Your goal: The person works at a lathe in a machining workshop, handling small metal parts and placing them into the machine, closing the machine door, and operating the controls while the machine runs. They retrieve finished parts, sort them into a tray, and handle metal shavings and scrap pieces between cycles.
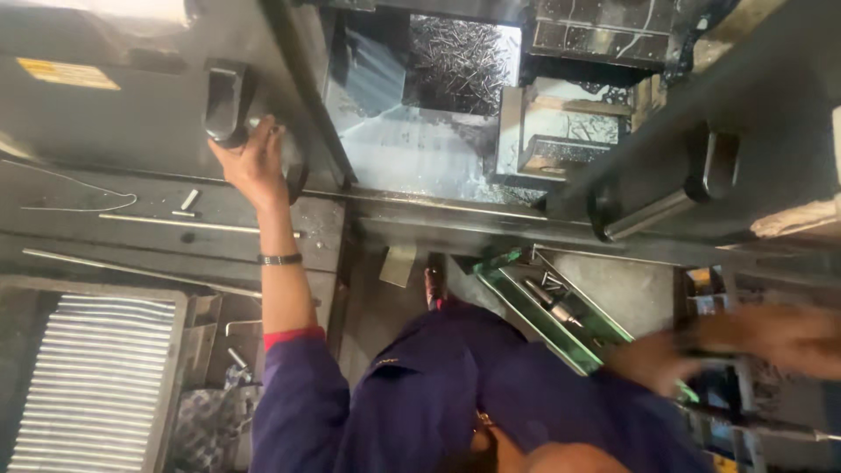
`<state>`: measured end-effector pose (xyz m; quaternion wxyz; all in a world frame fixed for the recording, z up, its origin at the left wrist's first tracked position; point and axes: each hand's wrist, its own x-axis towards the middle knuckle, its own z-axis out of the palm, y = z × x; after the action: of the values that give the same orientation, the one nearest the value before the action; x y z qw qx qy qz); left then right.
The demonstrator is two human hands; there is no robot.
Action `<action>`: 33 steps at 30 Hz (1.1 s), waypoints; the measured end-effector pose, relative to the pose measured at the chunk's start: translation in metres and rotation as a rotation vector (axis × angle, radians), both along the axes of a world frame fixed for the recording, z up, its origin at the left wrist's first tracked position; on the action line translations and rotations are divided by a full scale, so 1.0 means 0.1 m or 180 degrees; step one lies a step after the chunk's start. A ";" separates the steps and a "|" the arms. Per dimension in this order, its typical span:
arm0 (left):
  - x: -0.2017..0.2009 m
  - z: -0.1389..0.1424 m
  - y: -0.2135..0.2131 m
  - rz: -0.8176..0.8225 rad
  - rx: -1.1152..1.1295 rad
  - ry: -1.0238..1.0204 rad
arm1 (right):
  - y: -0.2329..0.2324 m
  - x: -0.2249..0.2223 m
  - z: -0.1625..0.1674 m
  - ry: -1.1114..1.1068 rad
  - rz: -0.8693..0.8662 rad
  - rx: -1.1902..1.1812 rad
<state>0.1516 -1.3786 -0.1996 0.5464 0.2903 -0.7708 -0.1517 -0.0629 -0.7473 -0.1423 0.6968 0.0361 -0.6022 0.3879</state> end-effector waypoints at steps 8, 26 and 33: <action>-0.01 -0.15 -0.08 0.0355 -0.0160 -0.0176 | -2.46 0.71 -1.12 -0.3128 0.4139 0.2273; -0.20 -0.22 -0.01 0.1117 -0.0662 0.0019 | -3.44 0.06 -1.88 -0.3280 0.5558 0.3071; -0.16 -0.23 -0.02 0.0941 -0.0519 0.0058 | -3.45 0.01 -1.91 -0.3322 0.5901 0.3334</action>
<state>0.1352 -1.3803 -0.2230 0.5915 0.3539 -0.7244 -0.0093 -0.0618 -1.0920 -0.3332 -0.2797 0.5769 -0.6431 0.4188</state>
